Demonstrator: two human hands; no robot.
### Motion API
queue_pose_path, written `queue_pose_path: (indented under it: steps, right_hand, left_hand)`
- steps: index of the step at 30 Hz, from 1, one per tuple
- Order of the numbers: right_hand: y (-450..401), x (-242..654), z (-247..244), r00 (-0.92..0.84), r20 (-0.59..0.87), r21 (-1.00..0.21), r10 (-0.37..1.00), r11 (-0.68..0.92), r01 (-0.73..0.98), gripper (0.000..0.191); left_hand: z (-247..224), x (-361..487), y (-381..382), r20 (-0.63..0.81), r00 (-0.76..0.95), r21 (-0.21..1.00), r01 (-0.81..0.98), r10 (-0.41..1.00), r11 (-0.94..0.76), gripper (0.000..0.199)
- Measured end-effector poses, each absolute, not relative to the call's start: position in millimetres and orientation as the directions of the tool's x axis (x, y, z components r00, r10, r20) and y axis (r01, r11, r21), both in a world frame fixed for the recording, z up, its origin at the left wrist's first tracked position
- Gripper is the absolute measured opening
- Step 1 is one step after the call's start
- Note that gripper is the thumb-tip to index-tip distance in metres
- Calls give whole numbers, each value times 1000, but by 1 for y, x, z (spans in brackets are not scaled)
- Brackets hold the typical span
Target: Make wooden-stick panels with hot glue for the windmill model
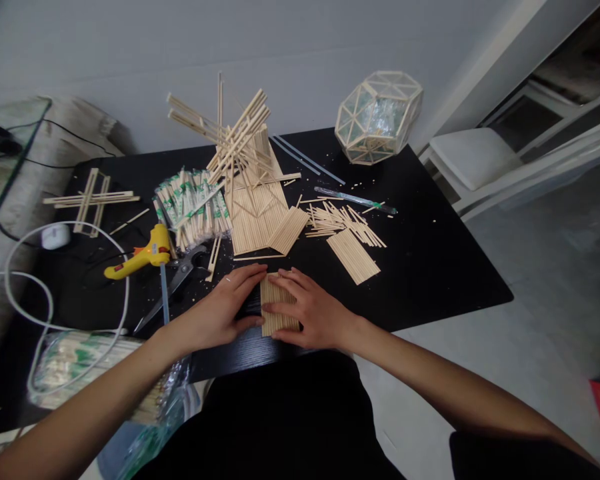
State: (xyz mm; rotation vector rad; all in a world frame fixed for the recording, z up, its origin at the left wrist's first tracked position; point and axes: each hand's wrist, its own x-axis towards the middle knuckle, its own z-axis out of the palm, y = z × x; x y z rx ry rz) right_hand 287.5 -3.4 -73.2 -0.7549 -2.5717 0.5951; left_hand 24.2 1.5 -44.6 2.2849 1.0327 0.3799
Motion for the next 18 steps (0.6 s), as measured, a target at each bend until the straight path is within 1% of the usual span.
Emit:
queue_pose_path:
  steps: [6,11,18]
  right_hand:
    - [-3,288,-73,-780,249,-491,574,769,409,47]
    - [-3,287,-71,-778,242,-501,580,761,411,47]
    - [-3,287,-71,-779,243,-508,578,760,405,47]
  left_hand:
    - [-43,25,2,-7,657,621,594,754,-512,75]
    - [-48,23,2,15,624,659,581,781,-477,79]
    - [-49,22,5,22,633,660,572,774,-487,72]
